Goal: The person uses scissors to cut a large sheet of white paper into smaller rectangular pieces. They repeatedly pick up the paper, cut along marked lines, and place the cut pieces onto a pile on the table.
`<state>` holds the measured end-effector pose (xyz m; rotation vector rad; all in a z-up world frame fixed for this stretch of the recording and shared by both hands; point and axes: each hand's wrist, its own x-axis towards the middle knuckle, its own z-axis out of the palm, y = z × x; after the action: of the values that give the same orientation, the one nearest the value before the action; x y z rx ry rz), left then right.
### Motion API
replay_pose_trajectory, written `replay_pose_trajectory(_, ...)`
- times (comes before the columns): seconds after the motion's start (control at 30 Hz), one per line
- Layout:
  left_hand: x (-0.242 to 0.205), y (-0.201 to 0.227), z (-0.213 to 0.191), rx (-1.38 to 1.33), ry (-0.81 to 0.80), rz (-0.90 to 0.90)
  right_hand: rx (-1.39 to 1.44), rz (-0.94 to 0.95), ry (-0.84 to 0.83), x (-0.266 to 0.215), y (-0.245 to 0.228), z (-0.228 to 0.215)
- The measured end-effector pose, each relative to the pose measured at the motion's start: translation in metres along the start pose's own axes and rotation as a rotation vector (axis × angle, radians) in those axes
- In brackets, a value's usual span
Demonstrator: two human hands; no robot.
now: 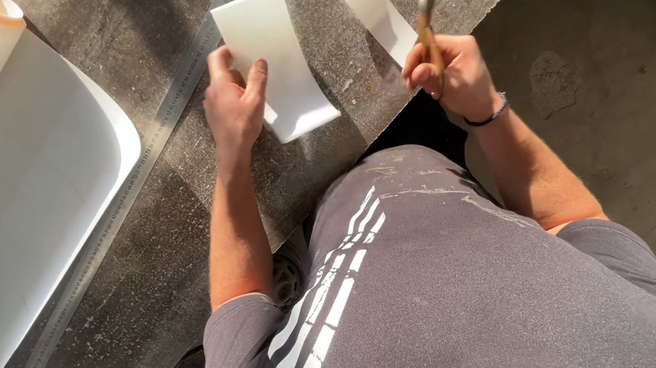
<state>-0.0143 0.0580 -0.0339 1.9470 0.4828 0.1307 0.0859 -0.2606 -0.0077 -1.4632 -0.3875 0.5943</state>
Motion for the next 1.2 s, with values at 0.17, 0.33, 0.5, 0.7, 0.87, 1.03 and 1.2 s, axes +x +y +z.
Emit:
replay_pose_trajectory(0.17, 0.011, -0.014, -0.004, 0.653, 0.476, 0.289, -0.178, -0.080, 0.181, -0.008, -0.008, -0.044)
replay_pose_trajectory(0.33, 0.015, 0.076, 0.022, 0.318, 0.015, 0.403, -0.220, -0.014, 0.303, -0.020, 0.001, -0.059)
replay_pose_trajectory(0.5, 0.066, 0.065, 0.069, 0.328, -0.370, 0.085, -0.330, -0.035, 0.308, -0.023, -0.002, -0.042)
replay_pose_trajectory(0.7, 0.071, 0.057, 0.082, -0.192, -0.459, -0.165, -0.491, -0.091, 0.350, -0.029, -0.008, -0.017)
replay_pose_trajectory(0.87, 0.077, 0.050, 0.086, -0.242, -0.334, -0.037, -1.119, -0.281, 0.447, -0.015, 0.011, -0.019)
replay_pose_trajectory(1.03, 0.076, 0.043, 0.083, -0.207, -0.288, -0.075, -1.248, -0.245, 0.415, -0.004, 0.018, -0.013)
replay_pose_trajectory(1.2, 0.070, 0.029, 0.091, -0.337, -0.165, 0.093, -1.224, -0.255, 0.501, 0.008, 0.024, -0.013)
